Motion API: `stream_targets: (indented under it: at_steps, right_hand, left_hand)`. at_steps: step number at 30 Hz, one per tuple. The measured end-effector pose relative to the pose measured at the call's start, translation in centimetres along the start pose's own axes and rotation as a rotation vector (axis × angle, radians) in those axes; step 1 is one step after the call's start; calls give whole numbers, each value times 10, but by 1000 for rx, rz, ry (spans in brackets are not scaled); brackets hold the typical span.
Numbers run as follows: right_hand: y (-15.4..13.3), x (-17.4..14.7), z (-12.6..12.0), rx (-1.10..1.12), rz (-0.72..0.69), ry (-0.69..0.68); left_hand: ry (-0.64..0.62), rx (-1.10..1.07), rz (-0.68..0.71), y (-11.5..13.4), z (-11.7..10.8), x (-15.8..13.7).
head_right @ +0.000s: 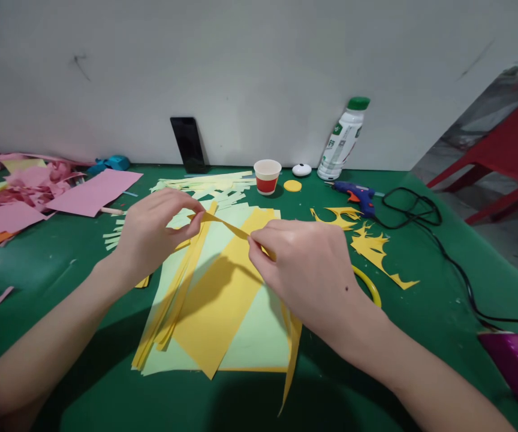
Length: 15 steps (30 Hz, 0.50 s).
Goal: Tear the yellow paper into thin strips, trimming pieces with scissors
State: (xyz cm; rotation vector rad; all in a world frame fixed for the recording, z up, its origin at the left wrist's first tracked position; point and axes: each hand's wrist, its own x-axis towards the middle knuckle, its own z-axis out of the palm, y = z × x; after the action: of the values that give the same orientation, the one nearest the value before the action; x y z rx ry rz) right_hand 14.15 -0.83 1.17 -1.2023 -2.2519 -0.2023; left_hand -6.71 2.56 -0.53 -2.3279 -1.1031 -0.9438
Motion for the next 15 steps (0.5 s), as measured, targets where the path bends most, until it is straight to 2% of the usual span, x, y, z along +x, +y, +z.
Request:
stream_targets:
  at_steps: [5,8,11,15]
  right_hand:
    - [5,1,-8,-49,1,50]
    - [9,2,-11,-81,9,63]
    - [10,2,-10,-40,-1,0]
    - [5,3,-5,51,0,-108]
  left_hand:
    - [50,74,-23,-22,4,-2]
    - [89,67,-83,-31,3,-1]
    - [79,-54,-82,-19,0,0]
    - [-52,-311,61,11,1,0]
